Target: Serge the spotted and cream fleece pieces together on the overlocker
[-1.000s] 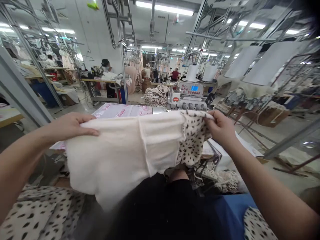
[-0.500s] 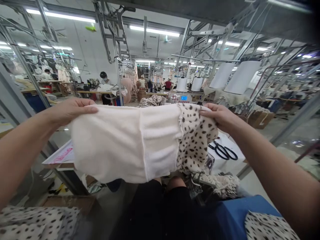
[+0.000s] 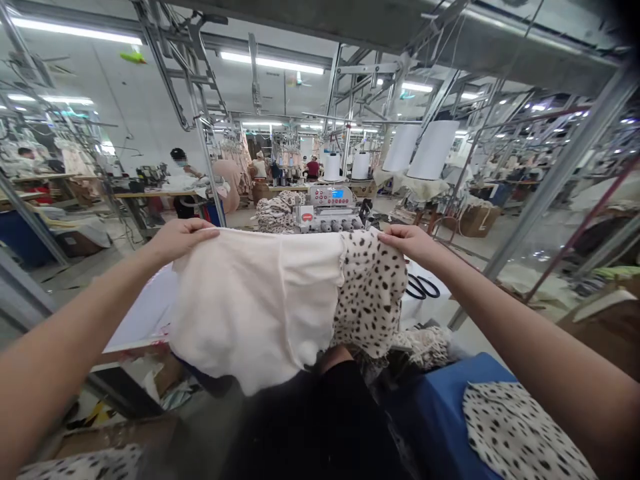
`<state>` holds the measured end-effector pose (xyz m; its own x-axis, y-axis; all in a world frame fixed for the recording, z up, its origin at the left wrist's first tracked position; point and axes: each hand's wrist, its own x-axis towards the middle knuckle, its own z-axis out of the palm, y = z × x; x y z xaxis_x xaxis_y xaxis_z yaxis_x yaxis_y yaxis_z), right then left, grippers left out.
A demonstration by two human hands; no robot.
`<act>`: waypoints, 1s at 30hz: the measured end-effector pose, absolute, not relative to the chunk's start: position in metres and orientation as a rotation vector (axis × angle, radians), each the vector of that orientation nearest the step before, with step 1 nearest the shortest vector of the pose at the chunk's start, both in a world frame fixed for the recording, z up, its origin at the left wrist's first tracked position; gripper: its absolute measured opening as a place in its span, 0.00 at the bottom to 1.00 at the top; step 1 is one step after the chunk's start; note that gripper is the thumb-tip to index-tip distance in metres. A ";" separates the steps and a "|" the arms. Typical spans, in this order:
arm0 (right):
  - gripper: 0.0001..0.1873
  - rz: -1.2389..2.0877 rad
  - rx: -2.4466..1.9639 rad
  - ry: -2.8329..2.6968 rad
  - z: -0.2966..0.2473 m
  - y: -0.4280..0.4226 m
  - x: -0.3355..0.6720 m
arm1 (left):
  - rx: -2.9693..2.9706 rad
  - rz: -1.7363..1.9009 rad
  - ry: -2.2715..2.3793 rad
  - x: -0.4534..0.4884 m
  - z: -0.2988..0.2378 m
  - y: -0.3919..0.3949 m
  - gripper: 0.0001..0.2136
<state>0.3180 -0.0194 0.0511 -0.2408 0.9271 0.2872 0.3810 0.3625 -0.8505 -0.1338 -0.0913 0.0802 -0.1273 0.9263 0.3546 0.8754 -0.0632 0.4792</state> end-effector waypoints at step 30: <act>0.11 0.483 -0.695 -2.136 0.016 0.003 0.193 | 2.211 0.745 1.401 -0.020 -0.003 -0.056 0.26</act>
<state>0.1930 0.0028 0.0161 -0.5123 0.6254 0.5886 0.3114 0.7740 -0.5513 -0.0203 -0.0558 -0.0025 0.3496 0.9118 0.2155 0.6884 -0.4060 0.6011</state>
